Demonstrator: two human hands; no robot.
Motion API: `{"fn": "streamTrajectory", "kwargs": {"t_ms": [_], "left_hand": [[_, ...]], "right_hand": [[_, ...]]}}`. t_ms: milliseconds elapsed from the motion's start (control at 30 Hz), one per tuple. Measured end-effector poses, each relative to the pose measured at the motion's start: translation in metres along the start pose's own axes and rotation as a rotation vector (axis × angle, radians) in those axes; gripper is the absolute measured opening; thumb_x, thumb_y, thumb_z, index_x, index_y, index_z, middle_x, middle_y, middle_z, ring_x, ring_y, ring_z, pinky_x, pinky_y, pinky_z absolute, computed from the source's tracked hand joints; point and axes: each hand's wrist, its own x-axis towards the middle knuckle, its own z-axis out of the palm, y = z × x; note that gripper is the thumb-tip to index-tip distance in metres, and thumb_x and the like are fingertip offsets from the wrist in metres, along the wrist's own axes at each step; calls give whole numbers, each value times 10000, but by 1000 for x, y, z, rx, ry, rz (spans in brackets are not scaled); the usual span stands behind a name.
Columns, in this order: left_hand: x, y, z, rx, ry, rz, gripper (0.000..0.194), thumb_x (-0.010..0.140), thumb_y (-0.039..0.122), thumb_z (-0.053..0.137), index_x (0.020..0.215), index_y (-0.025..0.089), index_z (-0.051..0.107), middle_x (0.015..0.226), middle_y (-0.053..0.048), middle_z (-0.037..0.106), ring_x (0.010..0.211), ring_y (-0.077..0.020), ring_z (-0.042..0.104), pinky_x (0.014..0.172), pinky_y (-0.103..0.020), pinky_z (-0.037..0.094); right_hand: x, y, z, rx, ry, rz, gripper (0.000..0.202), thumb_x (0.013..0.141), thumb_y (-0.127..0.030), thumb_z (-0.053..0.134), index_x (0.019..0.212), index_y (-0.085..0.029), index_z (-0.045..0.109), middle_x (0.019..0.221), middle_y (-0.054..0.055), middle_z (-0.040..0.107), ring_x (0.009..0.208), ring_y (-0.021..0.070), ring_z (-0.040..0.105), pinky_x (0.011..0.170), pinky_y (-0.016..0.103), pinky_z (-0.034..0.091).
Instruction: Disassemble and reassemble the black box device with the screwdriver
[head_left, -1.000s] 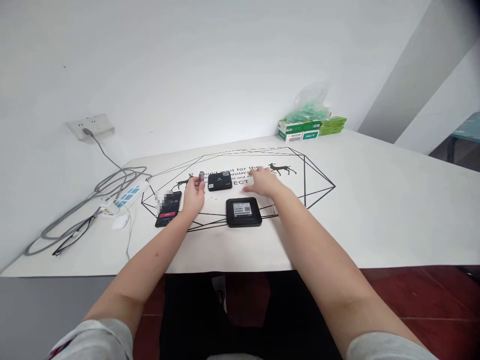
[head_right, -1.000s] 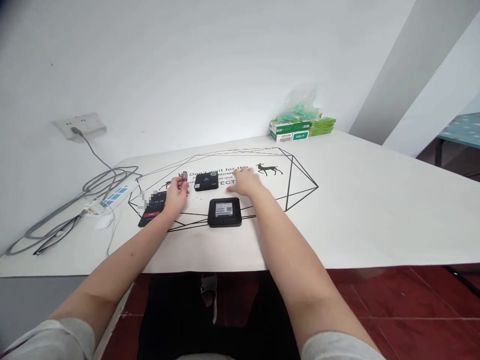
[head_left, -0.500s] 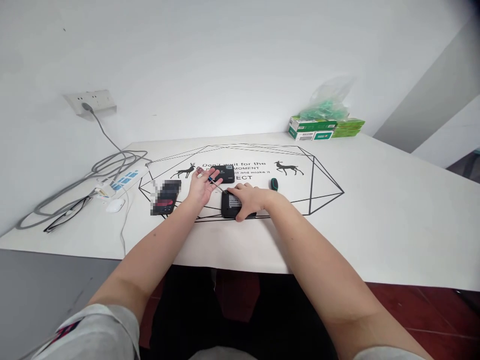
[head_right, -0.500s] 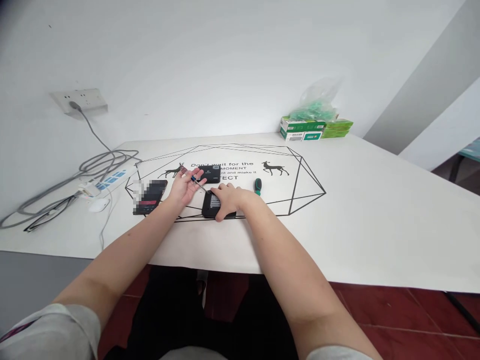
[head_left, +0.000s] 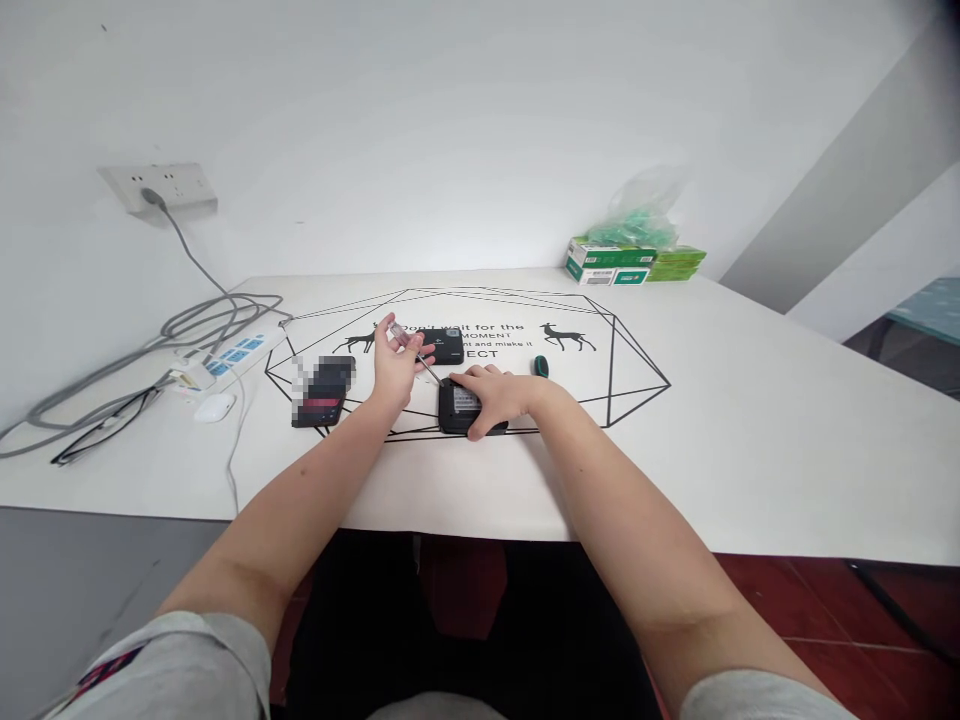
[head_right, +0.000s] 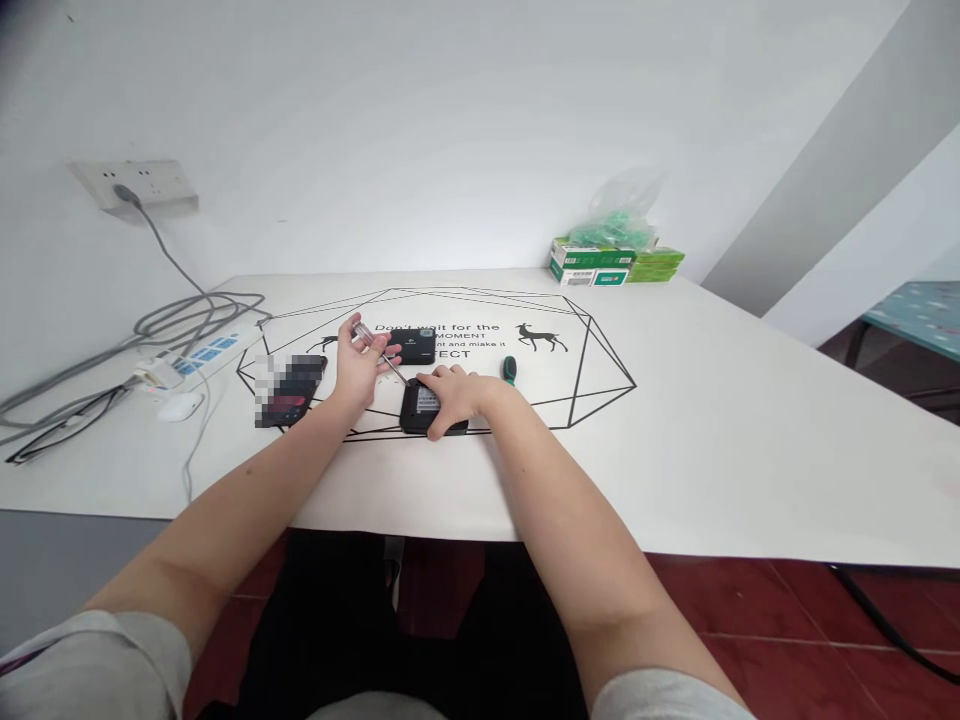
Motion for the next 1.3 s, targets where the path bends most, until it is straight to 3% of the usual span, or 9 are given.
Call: {"fn": "streamTrajectory", "kwargs": {"t_ms": [133,467,600,700,900,1100,1300], "left_hand": [[1,-2,0,89,46,77,703,944,258,854,1527,326,467,1097,-25,722,771,-173,795,728,-321,685],[-9,5,0,259,71,162,610,942,210,803,1457,293,486,947,35,659,660,-131,736,667,-272,659],[-18,7,3,398,31,278,557,982,192,747,1476,274,503,865,51,650,620,-131,710,664,-263,636],[-23,9,5,428,-26,327,641,991,198,750,1563,283,473,872,44,673,661,-148,733,729,-283,642],[-30,9,6,414,-82,276,598,1023,223,703,1557,293,442,956,12,720,698,-161,780,741,-289,646],[-23,5,3,338,30,104,757,928,158,718,1559,315,332,963,26,686,697,-179,799,681,-300,677],[-12,2,-1,222,104,3,663,920,200,708,1465,324,351,961,33,680,654,-170,794,624,-302,678]], "right_hand": [[0,-2,0,-23,-13,9,1287,651,-536,849,1774,-283,272,1725,175,423,1595,497,392,1242,660,468],[2,-3,2,-12,9,3,1279,630,-483,861,1763,-277,305,1708,182,450,1553,523,426,1236,701,452],[4,0,4,-20,10,2,1278,637,-485,847,1767,-273,288,1715,186,434,1558,517,415,1215,699,470],[5,2,4,-16,15,-10,1265,631,-493,861,1753,-291,313,1691,183,456,1546,515,428,1218,709,463],[7,3,4,14,40,-53,1216,601,-481,889,1699,-273,409,1625,184,507,1491,515,464,1199,719,474],[11,6,4,12,40,-88,1216,603,-474,895,1696,-257,407,1627,179,504,1501,480,449,1234,698,435],[9,4,3,16,35,-91,1227,605,-484,896,1703,-267,394,1653,173,496,1502,486,448,1232,703,426]]}}
